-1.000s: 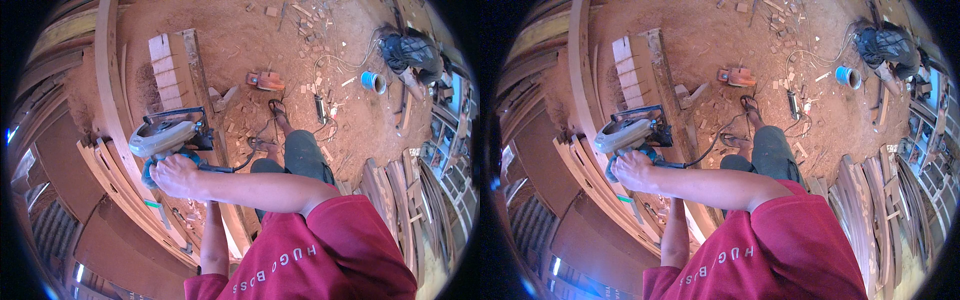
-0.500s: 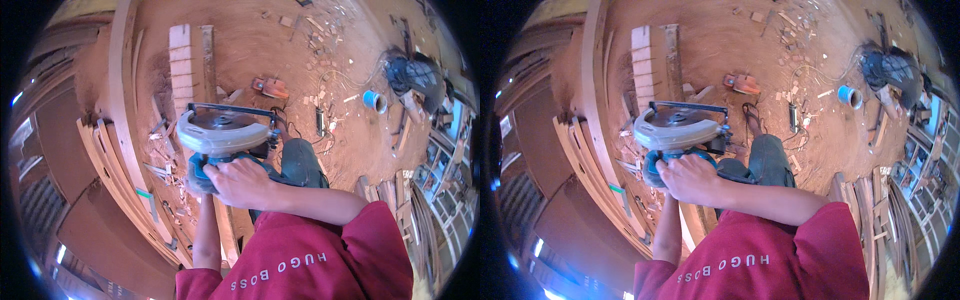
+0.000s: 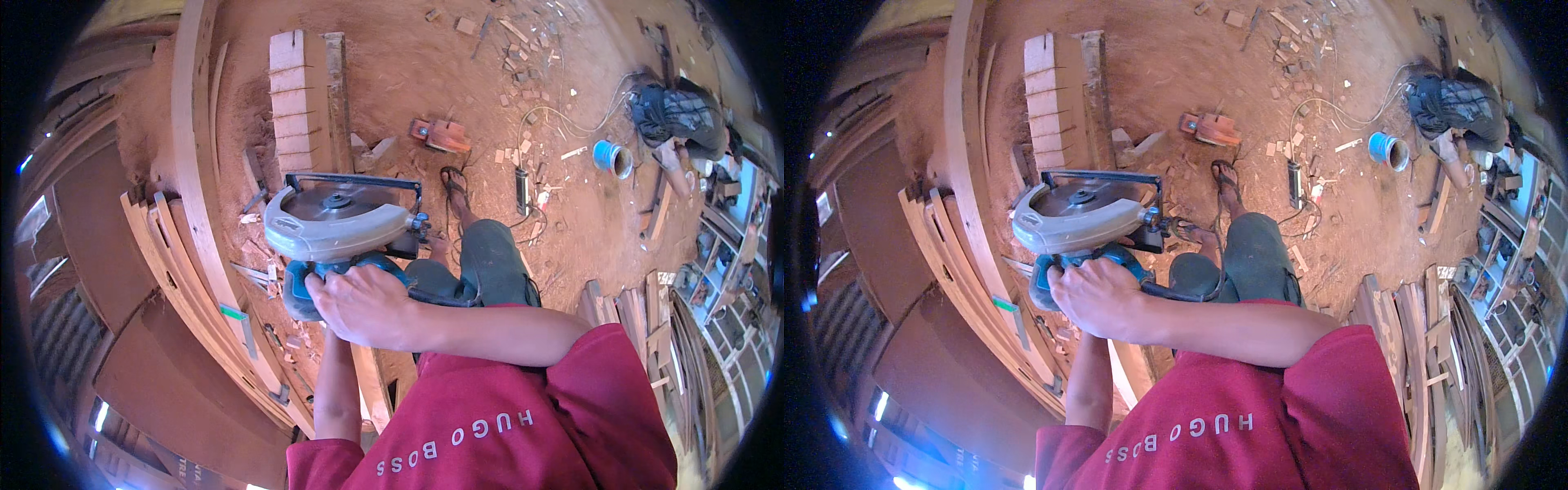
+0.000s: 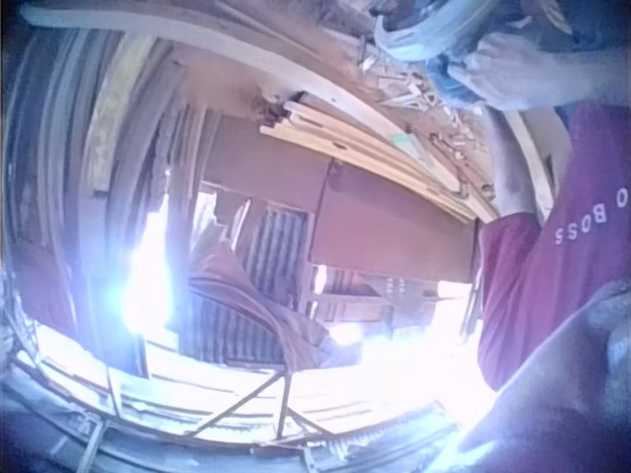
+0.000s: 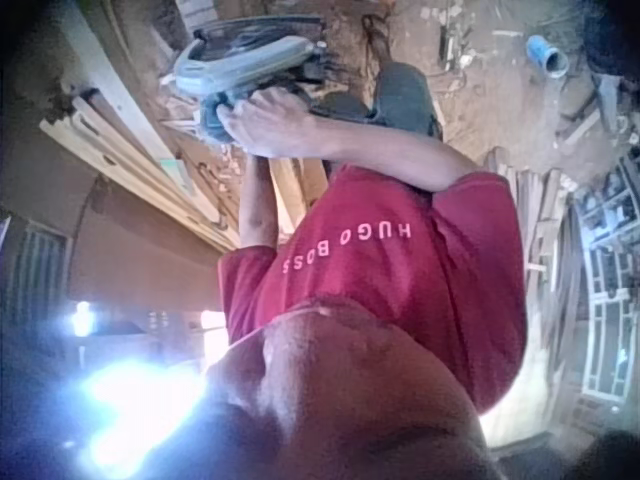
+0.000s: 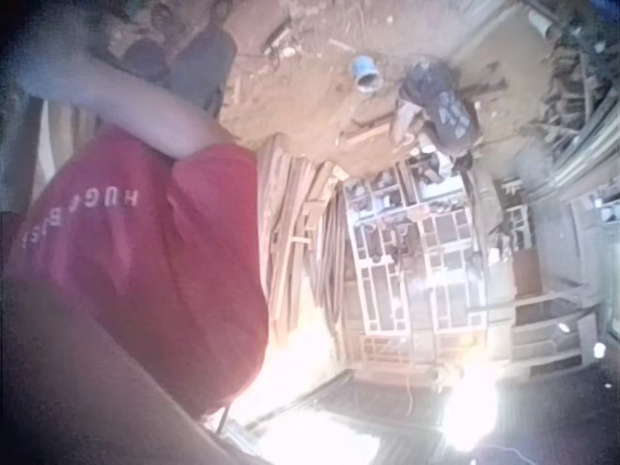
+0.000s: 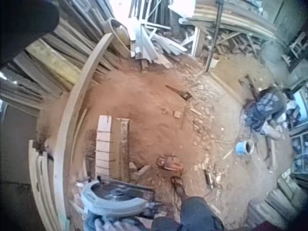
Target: The person walks through a cluttered workshop and selects a long wooden plank. They use a circular saw to cut the plank into several smaller pieces, repositioning the wood between cuts. The cut pieces are set aside on the floor.
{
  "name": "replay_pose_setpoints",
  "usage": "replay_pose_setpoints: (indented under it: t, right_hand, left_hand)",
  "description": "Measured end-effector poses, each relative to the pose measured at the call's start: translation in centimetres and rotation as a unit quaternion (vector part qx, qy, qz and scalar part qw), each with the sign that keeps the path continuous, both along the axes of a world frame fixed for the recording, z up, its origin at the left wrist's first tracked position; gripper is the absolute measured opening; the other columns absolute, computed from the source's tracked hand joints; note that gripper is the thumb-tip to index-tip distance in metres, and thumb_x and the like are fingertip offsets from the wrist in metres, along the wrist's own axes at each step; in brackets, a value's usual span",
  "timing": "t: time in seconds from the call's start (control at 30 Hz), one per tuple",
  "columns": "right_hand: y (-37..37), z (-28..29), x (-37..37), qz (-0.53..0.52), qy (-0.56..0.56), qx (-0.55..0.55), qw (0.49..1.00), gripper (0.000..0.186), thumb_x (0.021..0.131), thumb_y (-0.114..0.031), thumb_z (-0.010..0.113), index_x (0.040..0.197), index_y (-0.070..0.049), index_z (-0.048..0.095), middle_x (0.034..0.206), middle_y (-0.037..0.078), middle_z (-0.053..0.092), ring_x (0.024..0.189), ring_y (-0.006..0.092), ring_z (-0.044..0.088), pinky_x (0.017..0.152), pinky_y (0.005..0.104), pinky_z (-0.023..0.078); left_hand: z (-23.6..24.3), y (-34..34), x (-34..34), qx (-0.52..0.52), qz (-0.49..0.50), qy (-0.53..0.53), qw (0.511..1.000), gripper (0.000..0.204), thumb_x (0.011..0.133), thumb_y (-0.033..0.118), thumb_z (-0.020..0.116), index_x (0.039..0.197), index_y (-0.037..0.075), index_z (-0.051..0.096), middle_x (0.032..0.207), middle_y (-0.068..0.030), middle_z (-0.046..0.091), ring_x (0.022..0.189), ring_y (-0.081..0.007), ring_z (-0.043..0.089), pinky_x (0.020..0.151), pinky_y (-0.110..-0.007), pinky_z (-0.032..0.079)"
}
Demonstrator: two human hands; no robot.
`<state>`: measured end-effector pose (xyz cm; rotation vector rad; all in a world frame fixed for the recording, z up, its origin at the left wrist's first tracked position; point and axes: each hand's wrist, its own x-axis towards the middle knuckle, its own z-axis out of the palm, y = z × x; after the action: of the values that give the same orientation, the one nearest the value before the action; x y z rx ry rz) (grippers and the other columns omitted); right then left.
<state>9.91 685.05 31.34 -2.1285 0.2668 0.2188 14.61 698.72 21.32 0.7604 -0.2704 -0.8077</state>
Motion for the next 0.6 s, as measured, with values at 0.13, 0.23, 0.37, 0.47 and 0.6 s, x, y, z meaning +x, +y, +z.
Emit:
replay_pose_setpoints:
  t: [0.13,0.23,0.37,0.47,0.6]
  right_hand:
    - [0.4,-0.1,0.0,-0.012,-0.034,0.003,0.999,0.029,0.085,-0.016,0.055,0.106,0.005,0.057,0.078,0.017,0.067,0.063,0.03,0.07,0.054,0.0381,0.056]
    - [-0.4,0.4,0.7,0.003,-0.017,0.036,0.999,0.028,0.085,-0.016,0.055,0.104,0.005,0.058,0.076,0.016,0.067,0.061,0.0295,0.07,0.052,0.0375,0.055]
    - [0.3,-0.1,1.0,-0.002,-0.022,0.015,1.0,0.026,0.085,-0.015,0.055,0.102,0.004,0.059,0.077,0.016,0.069,0.062,0.0275,0.07,0.051,0.0367,0.055]
    - [0.9,-0.5,1.1,-0.011,-0.038,-0.018,0.999,0.025,0.085,-0.015,0.055,0.101,0.004,0.06,0.077,0.015,0.07,0.063,0.026,0.071,0.051,0.036,0.055]
    - [1.4,-0.6,1.5,-0.019,-0.043,-0.04,0.998,0.024,0.085,-0.015,0.056,0.1,0.004,0.061,0.078,0.014,0.071,0.065,0.0241,0.071,0.05,0.0352,0.055]
  left_hand:
    - [0.6,0.3,-0.1,-0.005,-0.003,0.002,1.0,0.022,0.104,0.026,0.032,0.116,0.014,0.047,0.097,-0.0048,0.057,0.096,-0.0204,0.055,0.089,-0.038,0.042]
    - [1.1,0.1,-0.2,-0.009,-0.007,0.002,1.0,0.022,0.104,0.026,0.032,0.116,0.014,0.046,0.097,-0.0048,0.057,0.096,-0.0204,0.055,0.089,-0.038,0.042]
    - [2.1,-1.4,0.1,-0.013,-0.01,-0.035,0.999,0.024,0.104,0.025,0.032,0.115,0.012,0.048,0.092,-0.0041,0.059,0.095,-0.0196,0.057,0.089,-0.037,0.042]
    - [2.2,-1.3,-0.1,-0.005,-0.013,-0.038,0.999,0.024,0.103,0.025,0.033,0.116,0.012,0.048,0.094,-0.0047,0.059,0.096,-0.02,0.056,0.09,-0.037,0.042]
    - [2.1,-0.5,-0.5,0.011,-0.011,-0.038,0.999,0.024,0.102,0.026,0.035,0.117,0.011,0.048,0.096,-0.0054,0.059,0.098,-0.0204,0.056,0.091,-0.037,0.042]
